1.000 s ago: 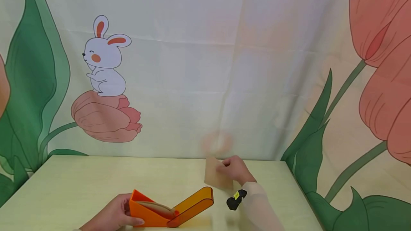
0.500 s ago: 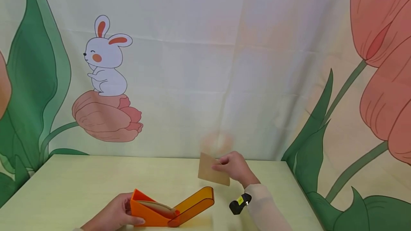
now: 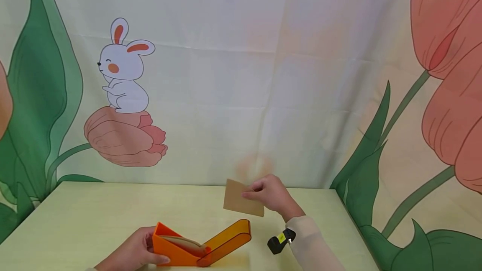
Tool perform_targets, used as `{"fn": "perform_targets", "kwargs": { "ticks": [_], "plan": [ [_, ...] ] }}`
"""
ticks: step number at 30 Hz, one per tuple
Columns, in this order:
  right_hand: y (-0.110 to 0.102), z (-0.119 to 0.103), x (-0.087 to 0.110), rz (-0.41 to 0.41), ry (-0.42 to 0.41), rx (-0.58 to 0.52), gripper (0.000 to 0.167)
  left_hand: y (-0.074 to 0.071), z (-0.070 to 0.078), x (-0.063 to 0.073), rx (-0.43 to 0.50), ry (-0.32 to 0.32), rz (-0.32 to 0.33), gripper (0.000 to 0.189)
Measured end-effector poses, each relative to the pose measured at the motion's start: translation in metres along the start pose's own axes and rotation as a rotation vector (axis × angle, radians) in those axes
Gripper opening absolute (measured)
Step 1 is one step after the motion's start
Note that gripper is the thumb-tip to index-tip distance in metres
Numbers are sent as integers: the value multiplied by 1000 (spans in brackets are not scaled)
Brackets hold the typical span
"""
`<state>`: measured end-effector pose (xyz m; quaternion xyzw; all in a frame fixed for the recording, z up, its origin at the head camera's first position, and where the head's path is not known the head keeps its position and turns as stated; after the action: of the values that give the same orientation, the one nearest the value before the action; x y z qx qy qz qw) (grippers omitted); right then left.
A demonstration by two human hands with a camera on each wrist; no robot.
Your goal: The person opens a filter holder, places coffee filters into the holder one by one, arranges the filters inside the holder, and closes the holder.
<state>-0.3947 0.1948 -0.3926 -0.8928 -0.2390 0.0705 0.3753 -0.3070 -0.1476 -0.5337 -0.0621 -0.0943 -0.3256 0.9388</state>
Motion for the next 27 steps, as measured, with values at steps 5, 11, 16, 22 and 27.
{"fn": "perform_targets", "kwargs": {
  "ticks": [5,11,16,22,27],
  "plan": [
    [0,-21,6,-25,-66,21,13,0,0,-1,-4,1,0,56],
    [6,-42,9,-58,-122,7,13,-1,-1,0,-10,-1,6,56],
    [13,-59,12,-80,-162,-1,13,-2,-2,-1,-4,-10,11,57],
    [24,-72,13,-110,-202,-37,11,-1,-3,-1,6,-11,17,58],
    [33,-79,12,-131,-235,-53,9,0,-3,-2,7,-16,19,58]
  ]
}}
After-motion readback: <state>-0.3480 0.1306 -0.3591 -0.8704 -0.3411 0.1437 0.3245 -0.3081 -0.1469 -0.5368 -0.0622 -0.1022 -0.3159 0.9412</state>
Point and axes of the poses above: each hand's wrist, its own x-axis away from the middle knuckle, its own y-axis out of the palm, z = x × y, the point moved 5 cm from there along -x, towards the middle knuckle, and after that the axes turned 11 degrees about -z, right-handed, at the moved point
